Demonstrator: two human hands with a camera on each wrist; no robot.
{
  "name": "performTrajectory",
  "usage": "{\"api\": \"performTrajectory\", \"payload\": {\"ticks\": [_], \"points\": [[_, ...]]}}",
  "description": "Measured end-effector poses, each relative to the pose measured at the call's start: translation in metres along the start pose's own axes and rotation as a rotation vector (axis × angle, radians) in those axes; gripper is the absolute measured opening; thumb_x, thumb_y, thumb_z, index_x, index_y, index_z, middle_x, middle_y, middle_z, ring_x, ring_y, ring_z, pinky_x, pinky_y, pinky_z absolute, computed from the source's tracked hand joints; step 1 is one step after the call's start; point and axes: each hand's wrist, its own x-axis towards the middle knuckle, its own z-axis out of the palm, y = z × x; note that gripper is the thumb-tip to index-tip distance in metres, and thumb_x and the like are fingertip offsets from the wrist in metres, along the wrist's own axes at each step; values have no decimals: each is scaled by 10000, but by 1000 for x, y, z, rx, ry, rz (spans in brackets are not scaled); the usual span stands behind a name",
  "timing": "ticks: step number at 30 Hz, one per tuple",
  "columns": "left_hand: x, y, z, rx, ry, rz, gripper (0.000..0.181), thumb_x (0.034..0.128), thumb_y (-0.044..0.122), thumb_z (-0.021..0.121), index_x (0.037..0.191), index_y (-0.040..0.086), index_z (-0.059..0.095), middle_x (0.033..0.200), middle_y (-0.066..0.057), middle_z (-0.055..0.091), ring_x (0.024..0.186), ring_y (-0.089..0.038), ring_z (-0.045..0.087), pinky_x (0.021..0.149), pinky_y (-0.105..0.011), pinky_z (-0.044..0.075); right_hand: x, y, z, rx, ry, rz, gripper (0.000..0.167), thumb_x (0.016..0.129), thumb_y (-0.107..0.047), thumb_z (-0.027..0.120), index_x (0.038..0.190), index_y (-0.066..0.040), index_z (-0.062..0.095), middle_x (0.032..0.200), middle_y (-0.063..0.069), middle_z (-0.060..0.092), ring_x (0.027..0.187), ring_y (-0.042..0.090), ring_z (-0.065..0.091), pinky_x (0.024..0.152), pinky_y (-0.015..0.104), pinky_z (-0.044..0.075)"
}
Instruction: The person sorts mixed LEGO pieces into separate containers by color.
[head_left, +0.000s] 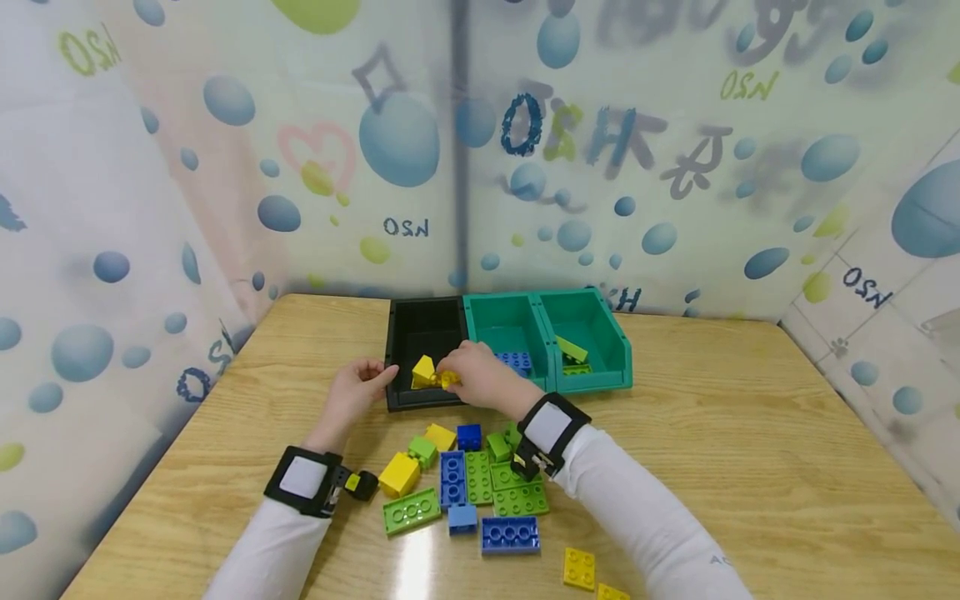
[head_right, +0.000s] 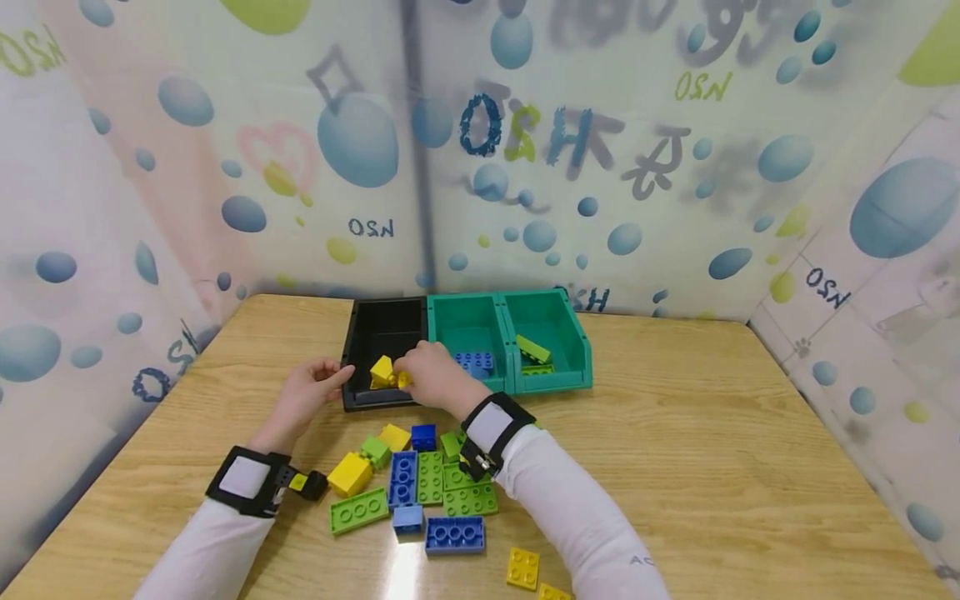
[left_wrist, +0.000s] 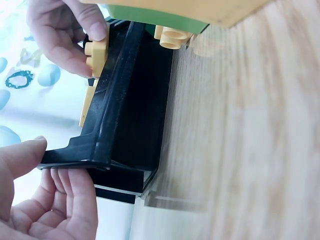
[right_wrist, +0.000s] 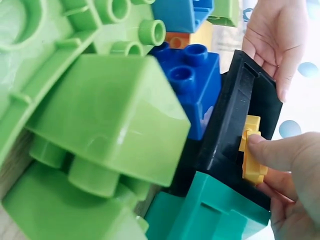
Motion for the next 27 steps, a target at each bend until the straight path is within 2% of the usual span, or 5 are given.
{"api": "performTrajectory", "payload": {"ticks": [10,15,22,27], "points": [[-1,1,0,-3,-4,7,310,948,306,572,1026,10,528,892,-60,494,832,-167,488,792,-272,537,1,-5,0,-74,-15,21,248,903,-192,647,1150,-179,670,1121,-25,673,974,155,496,844,281,378],[-2,2,0,-13,-3,11,308,947,301,575,1020,7,525,885,-56,492,825,-164,484,774,-254,531,3,-10,0,-148,-20,37,238,915,-214,630,1150,-204,670,1108,-40,677,955,153,496,807,274,357],[-2,2,0,-15,3,10,290,952,285,568,1014,6,522,888,-61,480,829,-174,478,808,-309,531,6,-12,6,-288,-44,62,267,960,-197,555,1202,-254,651,1189,-54,644,1036,147,504,830,276,349],[-2,3,1,-9,0,7,294,952,292,568,1017,10,521,899,-69,479,847,-186,480,823,-321,529,5,-12,8,-371,-56,61,293,957,-230,563,1239,-277,625,1244,-46,616,1077,148,494,835,275,340]]}}
